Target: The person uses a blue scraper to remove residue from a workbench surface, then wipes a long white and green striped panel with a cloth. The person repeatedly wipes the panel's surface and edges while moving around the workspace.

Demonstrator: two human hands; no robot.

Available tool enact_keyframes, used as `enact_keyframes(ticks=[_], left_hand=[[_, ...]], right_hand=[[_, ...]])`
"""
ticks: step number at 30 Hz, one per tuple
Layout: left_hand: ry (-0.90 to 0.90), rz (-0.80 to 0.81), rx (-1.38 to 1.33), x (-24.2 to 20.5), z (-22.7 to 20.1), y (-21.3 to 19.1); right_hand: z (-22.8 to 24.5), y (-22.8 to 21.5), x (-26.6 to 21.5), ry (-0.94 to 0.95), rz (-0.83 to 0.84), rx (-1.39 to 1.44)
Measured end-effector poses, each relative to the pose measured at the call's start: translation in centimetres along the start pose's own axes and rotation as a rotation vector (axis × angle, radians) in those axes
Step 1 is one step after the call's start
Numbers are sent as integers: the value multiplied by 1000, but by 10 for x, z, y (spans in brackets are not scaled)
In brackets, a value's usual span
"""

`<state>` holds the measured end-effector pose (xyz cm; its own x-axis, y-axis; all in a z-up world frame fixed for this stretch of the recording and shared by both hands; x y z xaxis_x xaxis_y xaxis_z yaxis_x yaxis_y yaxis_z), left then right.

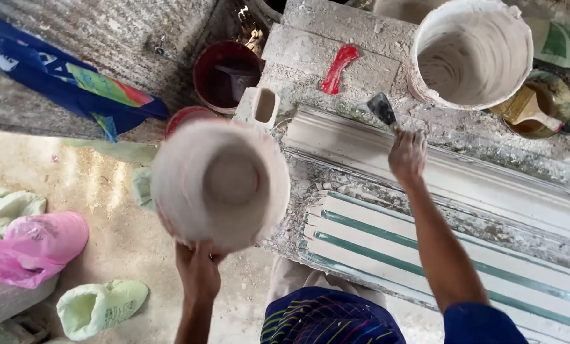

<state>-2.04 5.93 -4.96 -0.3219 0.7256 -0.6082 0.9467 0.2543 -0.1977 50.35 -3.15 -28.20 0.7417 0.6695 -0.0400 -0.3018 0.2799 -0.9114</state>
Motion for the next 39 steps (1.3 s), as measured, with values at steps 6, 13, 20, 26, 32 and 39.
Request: enact_keyframes(ticks=[6, 13, 20, 26, 32, 39], left_hand=[[86, 342, -101, 74, -75, 163], [128, 432, -320, 232, -2, 406], [-31, 362, -219, 218, 24, 393], [-85, 435, -92, 278, 65, 377], [403, 566, 475, 122, 93, 266], [808, 493, 1083, 53, 290, 115]], right_hand=[[50, -61, -167, -365, -477, 229], [-1, -40, -306, 133, -107, 505], [-81, -61, -382, 486, -13, 425], [-82, -58, -396, 618, 143, 212], [-20, -68, -367, 358, 337, 314], [-1, -37, -380, -354, 291, 101]])
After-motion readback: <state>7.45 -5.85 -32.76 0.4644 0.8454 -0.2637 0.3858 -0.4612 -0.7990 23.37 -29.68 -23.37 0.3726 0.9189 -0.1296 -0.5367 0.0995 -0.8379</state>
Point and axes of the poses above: each hand's wrist, its own x-axis towards the middle knuckle, its own y-axis out of the palm, z = x × y, the point moved 8 cm from there along x, towards the middle knuckle, and after that the axes turned 4 degrees about -z, right-handed, at the moved point
